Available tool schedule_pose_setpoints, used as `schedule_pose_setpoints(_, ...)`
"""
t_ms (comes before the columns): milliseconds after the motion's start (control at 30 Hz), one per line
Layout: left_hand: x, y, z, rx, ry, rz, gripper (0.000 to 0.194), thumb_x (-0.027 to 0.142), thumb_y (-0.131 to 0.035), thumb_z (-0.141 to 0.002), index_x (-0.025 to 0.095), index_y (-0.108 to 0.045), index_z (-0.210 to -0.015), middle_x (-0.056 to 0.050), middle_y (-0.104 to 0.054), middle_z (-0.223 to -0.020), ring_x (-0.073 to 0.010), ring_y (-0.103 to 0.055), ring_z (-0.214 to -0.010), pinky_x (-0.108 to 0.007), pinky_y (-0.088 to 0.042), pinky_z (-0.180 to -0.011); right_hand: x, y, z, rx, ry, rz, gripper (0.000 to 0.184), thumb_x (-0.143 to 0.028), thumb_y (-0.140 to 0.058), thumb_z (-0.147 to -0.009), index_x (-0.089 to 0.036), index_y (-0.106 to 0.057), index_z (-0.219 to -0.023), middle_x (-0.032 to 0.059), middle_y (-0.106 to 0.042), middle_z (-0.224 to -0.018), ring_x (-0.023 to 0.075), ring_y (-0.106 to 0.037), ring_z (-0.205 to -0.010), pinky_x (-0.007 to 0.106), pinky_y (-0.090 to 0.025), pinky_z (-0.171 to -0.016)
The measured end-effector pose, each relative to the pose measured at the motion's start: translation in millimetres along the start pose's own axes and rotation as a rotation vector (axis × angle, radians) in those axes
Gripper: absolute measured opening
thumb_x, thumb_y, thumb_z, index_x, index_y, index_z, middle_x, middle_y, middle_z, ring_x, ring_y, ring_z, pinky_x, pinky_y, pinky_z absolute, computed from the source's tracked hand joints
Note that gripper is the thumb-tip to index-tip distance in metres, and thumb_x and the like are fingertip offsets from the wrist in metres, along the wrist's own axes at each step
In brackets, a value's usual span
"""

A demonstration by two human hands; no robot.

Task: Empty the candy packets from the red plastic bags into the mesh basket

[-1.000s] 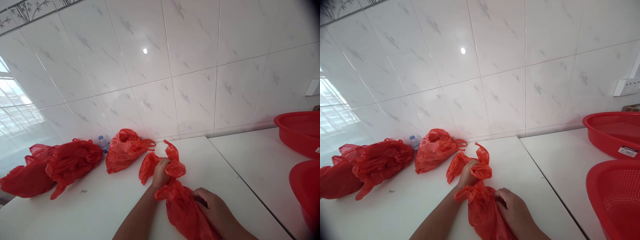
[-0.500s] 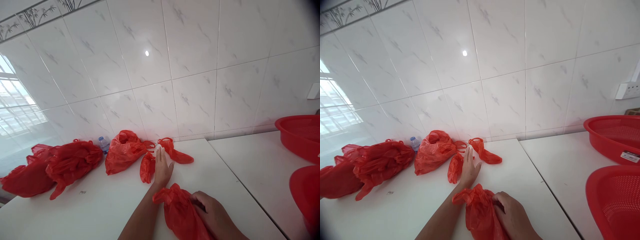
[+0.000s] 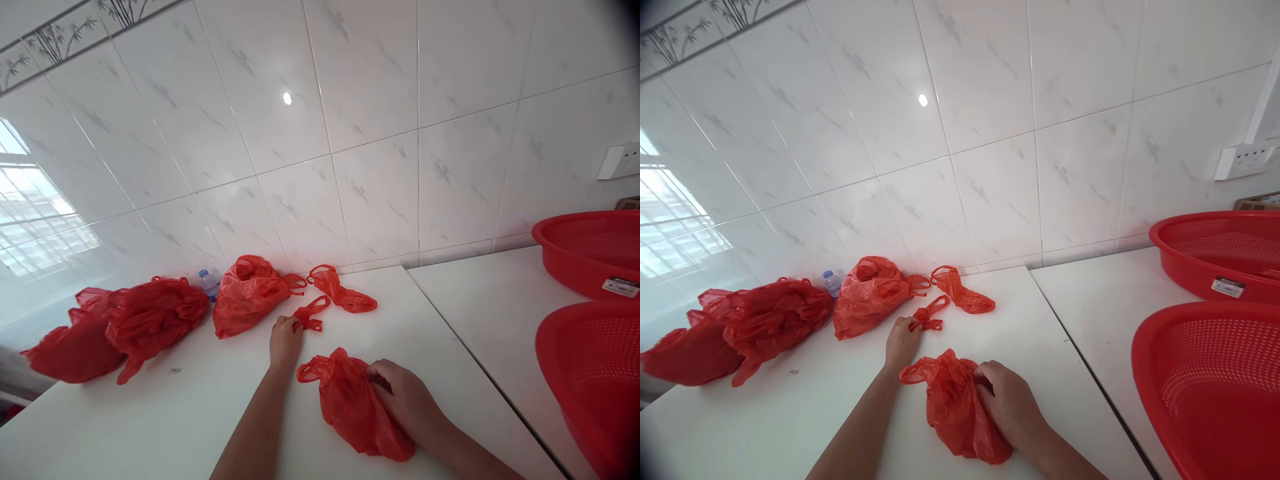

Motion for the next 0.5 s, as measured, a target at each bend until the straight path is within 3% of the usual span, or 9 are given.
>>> schedule_pose_setpoints(100, 0.6, -1.5, -7.6, 0.089, 0.090, 0.097, 0.020, 0.033, -0.049, -0.081, 0.023, -0.066, -0.085, -0.006, -0.064, -0.088, -0.0198, -0.059, -0.079, -0.034, -0.048, -0.077, 0.1, -0.1, -0.4, 0.002, 0.001, -0.005, 0.020, -0.030, -0.042, -0.082, -0.023, -0.061, -0.080, -0.0005, -0.064, -0.082, 0.0148, -0.057, -0.072, 0.026, -0.040, -0.064)
schedule_pose_setpoints(233, 17.0, -2.3, -14.8, 0.237, 0.126, 0.154, 0.046, 0.044, -0.045, -0.085, 0.017, -0.052, -0.122, -0.014, -0.053, -0.122, -0.0259, -0.053, -0.110, -0.040, -0.043, -0.092, 0.2, -0.2, -1.5, 0.000, 0.007, -0.015, 0.020, -0.028, -0.042, -0.082, -0.024, -0.061, -0.080, -0.0009, -0.064, -0.084, 0.0145, -0.058, -0.073, 0.025, -0.041, -0.065)
schedule_pose_setpoints(367, 58.5, -3.1, -12.4, 0.278, -0.195, 0.020, 0.059, 0.044, -0.052, -0.083, 0.021, -0.038, -0.136, -0.013, -0.020, -0.150, -0.0313, -0.019, -0.138, -0.049, -0.025, -0.108, -0.2, -0.2, -2.5, -0.001, 0.003, -0.006, 0.021, -0.030, -0.042, -0.082, -0.024, -0.061, -0.080, -0.0008, -0.064, -0.084, 0.0147, -0.058, -0.073, 0.025, -0.041, -0.065)
schedule_pose_setpoints(433, 80.2, -13.0, -8.9, 0.166, -0.394, -0.045, 0.056, 0.040, -0.052, -0.084, 0.024, -0.037, -0.136, -0.010, -0.017, -0.152, -0.0301, -0.014, -0.139, -0.050, -0.022, -0.109, 0.2, -1.0, -3.1, -0.007, -0.020, -0.001, 0.021, -0.032, -0.042, -0.082, -0.024, -0.061, -0.079, -0.0008, -0.065, -0.083, 0.0148, -0.058, -0.073, 0.025, -0.041, -0.065)
schedule_pose_setpoints(500, 96.5, -27.8, -6.2, 0.015, -0.535, -0.056, 0.057, 0.036, -0.051, -0.085, 0.026, -0.032, -0.139, -0.009, -0.014, -0.153, -0.0283, -0.018, -0.139, -0.048, -0.028, -0.107, 0.9, -2.0, -3.9, -0.007, -0.056, 0.012, 0.020, -0.033, -0.043, -0.081, -0.024, -0.061, -0.078, -0.0008, -0.065, -0.082, 0.0153, -0.058, -0.072, 0.025, -0.042, -0.064)
Point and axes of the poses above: each hand's wrist, its own z-axis away from the middle knuckle, its own y-axis out of the back of the hand, x = y × z, the point moved 5 cm from there along -z, towards the middle knuckle
